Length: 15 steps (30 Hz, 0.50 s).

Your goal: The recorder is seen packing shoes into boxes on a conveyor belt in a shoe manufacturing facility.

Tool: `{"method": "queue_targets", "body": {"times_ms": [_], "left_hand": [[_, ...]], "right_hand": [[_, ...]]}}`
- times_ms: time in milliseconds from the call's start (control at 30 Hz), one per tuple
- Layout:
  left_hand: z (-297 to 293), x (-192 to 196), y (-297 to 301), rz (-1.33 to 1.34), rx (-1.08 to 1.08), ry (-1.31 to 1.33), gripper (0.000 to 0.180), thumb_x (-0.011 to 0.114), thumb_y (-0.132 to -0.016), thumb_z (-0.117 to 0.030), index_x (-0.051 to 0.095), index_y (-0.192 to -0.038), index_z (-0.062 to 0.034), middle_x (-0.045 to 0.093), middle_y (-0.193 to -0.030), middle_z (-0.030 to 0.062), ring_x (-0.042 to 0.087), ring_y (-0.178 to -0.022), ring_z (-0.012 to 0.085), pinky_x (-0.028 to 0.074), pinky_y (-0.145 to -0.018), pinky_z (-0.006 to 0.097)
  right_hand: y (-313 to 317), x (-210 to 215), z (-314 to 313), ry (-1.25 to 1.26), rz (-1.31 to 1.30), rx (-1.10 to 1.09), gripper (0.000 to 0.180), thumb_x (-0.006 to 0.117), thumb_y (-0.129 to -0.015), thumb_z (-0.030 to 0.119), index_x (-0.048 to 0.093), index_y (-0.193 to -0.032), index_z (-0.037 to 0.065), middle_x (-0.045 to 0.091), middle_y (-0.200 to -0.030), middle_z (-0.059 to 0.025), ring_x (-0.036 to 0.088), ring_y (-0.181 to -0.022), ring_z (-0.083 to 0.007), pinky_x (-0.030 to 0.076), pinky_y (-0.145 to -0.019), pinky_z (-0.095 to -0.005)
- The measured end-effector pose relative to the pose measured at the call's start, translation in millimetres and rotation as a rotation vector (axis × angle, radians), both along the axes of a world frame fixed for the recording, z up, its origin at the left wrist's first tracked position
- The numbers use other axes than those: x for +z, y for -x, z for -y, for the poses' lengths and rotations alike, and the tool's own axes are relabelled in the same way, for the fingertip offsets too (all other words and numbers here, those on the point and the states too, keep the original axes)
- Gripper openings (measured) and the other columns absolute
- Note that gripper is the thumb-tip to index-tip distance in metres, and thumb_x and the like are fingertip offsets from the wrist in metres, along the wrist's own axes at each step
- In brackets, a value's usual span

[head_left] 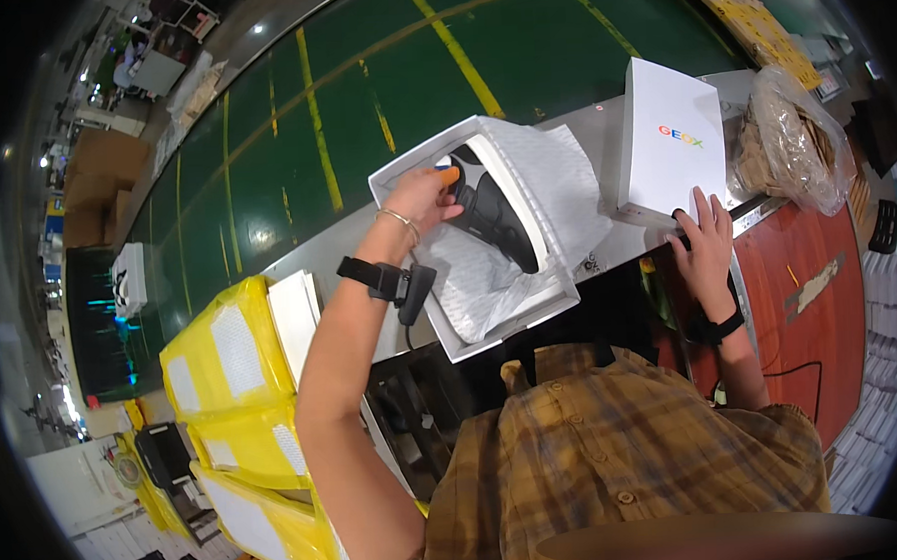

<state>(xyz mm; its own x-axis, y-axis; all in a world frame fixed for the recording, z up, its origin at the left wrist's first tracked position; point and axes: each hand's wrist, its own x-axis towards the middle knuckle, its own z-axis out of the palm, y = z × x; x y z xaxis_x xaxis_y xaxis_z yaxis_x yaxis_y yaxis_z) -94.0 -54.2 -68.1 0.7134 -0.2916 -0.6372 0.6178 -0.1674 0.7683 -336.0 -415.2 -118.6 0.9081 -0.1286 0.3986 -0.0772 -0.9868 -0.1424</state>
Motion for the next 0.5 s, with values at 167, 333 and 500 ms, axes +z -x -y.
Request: {"method": "queue_targets", "body": {"times_ms": [167,333,500], "left_hand": [[-18.5,13.2,34.0,0.423,0.057,-0.057,0.047,0.056,-0.093,-0.002,0.043,-0.137,0.0063,0.064,-0.114,0.0148,0.062,-0.102,0.0214,0.052,-0.090,0.031],[-34.9,40.2,95.5,0.827,-0.373,-0.365,0.027,0.063,-0.091,-0.012,0.067,-0.114,0.0015,0.070,-0.102,0.0120,0.065,-0.096,0.0216,0.051,-0.084,0.031],[-4.6,21.7,128.5,1.235,-0.812,-0.589,0.022,0.070,-0.083,-0.021,0.074,-0.097,-0.0051,0.067,-0.094,0.0132,0.059,-0.090,0.0300,0.048,-0.080,0.038]], "right_hand": [[-13.5,-3.1,15.4,0.085,-0.036,0.007,0.028,0.075,-0.075,0.013,0.063,-0.099,0.009,0.047,-0.143,-0.0154,0.041,-0.129,-0.0453,0.036,-0.104,-0.0542],[-31.8,34.6,17.8,0.049,0.130,0.026,0.014,0.069,-0.080,0.008,0.061,-0.091,0.004,0.052,-0.133,-0.0145,0.041,-0.131,-0.0446,0.034,-0.105,-0.0538],[-49.1,79.2,-5.0,-0.167,0.230,0.138,0.015,0.070,-0.080,0.005,0.059,-0.090,0.001,0.053,-0.125,-0.0173,0.041,-0.131,-0.0462,0.038,-0.103,-0.0502]]}}
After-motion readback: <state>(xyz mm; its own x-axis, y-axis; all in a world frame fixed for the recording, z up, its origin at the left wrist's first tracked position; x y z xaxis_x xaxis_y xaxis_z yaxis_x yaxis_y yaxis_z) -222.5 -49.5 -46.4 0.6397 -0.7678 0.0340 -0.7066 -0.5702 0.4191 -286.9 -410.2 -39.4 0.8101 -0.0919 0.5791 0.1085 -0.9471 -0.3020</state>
